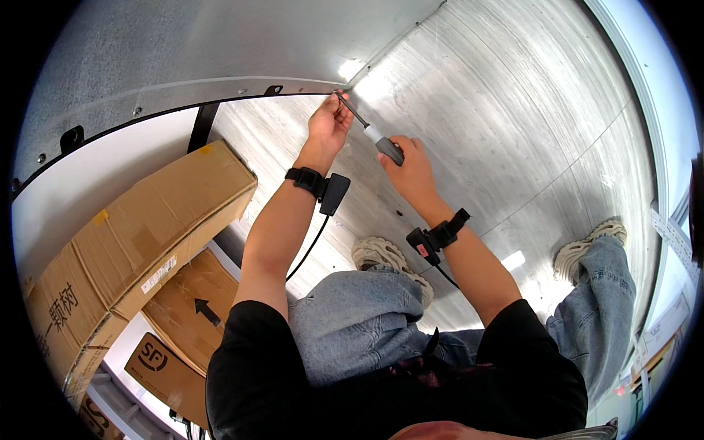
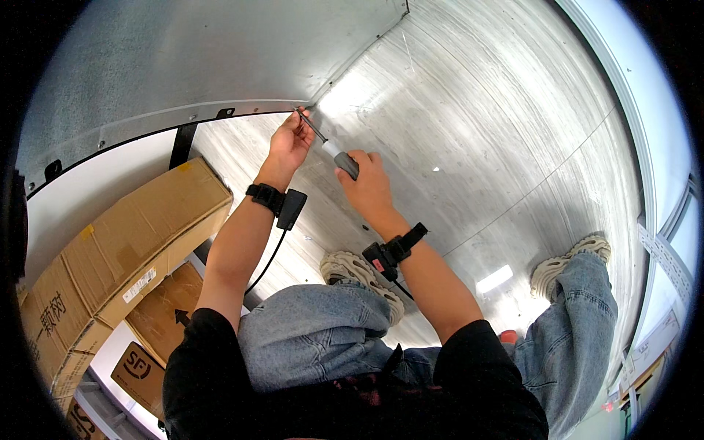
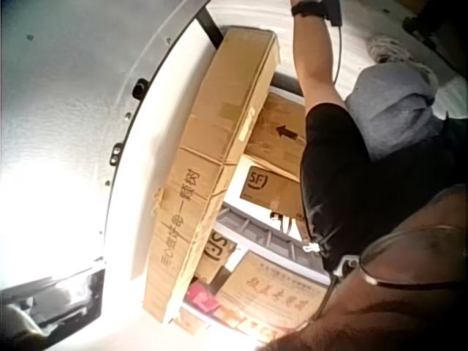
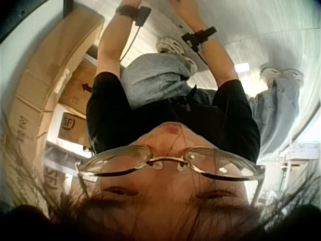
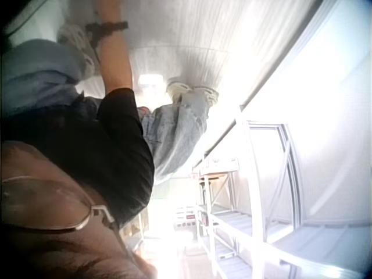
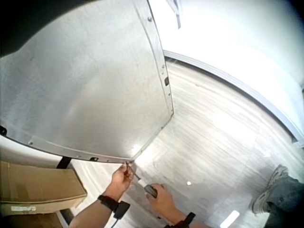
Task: The person uses a screwdriver to attach screws to a white metal panel and then to a black device. They then wipe the device with a blue cloth.
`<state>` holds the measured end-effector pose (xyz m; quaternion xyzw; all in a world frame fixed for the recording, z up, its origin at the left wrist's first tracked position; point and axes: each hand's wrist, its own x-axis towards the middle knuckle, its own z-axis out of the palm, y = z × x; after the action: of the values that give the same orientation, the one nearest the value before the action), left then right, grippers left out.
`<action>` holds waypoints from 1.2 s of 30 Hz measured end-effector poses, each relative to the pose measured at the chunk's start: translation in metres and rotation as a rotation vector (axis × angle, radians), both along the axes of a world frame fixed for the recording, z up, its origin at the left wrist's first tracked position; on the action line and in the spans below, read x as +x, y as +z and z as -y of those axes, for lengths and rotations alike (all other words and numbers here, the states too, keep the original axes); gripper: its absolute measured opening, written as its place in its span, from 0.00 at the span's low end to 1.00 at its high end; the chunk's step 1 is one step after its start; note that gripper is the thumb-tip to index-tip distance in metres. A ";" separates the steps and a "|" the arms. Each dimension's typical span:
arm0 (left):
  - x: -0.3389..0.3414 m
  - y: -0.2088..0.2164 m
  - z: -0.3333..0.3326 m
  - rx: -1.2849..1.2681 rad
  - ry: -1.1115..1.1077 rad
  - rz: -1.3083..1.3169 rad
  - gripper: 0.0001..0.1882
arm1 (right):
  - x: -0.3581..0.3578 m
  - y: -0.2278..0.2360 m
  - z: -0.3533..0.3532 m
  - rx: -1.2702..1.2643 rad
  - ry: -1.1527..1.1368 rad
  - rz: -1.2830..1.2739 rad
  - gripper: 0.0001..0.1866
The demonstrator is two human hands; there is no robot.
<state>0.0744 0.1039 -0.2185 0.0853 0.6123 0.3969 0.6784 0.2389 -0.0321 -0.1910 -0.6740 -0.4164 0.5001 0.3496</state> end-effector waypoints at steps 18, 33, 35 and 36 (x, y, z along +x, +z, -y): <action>0.004 0.005 -0.002 -0.021 0.006 -0.013 0.08 | -0.010 -0.017 0.009 -0.165 -0.330 -0.502 0.16; 0.002 0.001 -0.005 -0.033 -0.001 -0.021 0.09 | 0.002 -0.021 0.005 -0.278 -0.318 -0.658 0.16; 0.004 0.002 -0.005 -0.037 0.000 -0.021 0.09 | -0.001 -0.021 0.005 -0.238 -0.357 -0.594 0.16; 0.005 0.003 -0.005 -0.038 0.000 -0.022 0.09 | -0.007 -0.018 0.006 -0.182 -0.405 -0.507 0.17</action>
<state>0.0790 0.1089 -0.2155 0.0766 0.6272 0.3843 0.6731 0.2318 -0.0384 -0.2091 -0.6256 -0.1274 0.6076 0.4725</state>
